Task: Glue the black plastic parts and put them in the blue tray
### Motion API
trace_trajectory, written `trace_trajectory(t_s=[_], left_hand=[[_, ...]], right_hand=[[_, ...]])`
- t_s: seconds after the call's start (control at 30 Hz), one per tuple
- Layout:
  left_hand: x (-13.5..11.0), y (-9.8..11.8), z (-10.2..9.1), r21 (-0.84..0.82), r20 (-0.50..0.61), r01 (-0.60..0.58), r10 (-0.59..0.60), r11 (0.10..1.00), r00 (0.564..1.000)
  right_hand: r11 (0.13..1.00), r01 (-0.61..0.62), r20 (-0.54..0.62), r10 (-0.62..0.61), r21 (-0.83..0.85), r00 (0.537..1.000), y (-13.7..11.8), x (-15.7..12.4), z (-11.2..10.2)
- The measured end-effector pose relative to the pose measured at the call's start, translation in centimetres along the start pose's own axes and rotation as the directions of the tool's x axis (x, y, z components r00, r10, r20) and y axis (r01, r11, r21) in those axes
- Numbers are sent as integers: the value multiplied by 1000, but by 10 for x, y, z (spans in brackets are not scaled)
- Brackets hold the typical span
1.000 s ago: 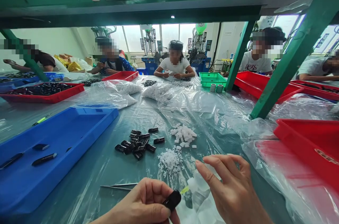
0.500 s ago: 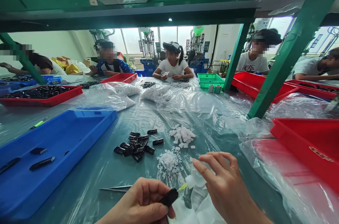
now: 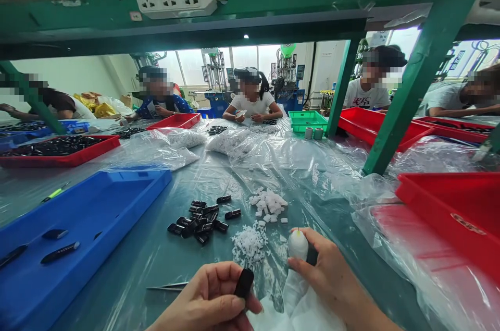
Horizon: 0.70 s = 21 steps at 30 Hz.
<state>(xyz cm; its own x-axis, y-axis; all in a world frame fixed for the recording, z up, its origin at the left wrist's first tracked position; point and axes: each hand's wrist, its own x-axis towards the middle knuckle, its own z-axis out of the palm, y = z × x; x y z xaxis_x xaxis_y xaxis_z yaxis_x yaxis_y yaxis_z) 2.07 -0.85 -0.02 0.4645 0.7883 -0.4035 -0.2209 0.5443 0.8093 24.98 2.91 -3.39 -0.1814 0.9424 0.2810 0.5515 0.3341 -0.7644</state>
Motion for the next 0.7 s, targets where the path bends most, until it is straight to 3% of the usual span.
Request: trace_trajectory(t_s=[0.17,0.23,0.33,0.37,0.43,0.5,0.6,0.7], left_hand=[[0,-1,0,18,-17,-13,13,1000,1000],[2,-1,0,26,-27,-23,24,999,999],[4,-3,-1,35,-51,-27,29,999,998],[5,-4,-1,41,-61,-26,29,999,998],[6,-5,-1,55,-82,-25,30,998,996],[7,-6,-1,68,-94,-24,30,997,995],[7,-8,-1,68,-93,-38,44,997,995],[8,-8,-1,52,-83,-58,62,997,995]], right_hand=[[993,-60,-18,62,99,998,13,3,6],[999,-39,-139,43,31,989,13,0,3],[980,36,-435,-119,-195,892,3,-8,-6],[962,92,-469,-207,-257,859,-2,-12,-8],[917,273,-362,-369,-290,856,-12,-18,-8],[873,430,-122,-464,-229,877,-17,-22,1],[861,458,154,-433,-222,888,-16,-27,20],[856,426,239,-366,-294,899,-10,-29,34]])
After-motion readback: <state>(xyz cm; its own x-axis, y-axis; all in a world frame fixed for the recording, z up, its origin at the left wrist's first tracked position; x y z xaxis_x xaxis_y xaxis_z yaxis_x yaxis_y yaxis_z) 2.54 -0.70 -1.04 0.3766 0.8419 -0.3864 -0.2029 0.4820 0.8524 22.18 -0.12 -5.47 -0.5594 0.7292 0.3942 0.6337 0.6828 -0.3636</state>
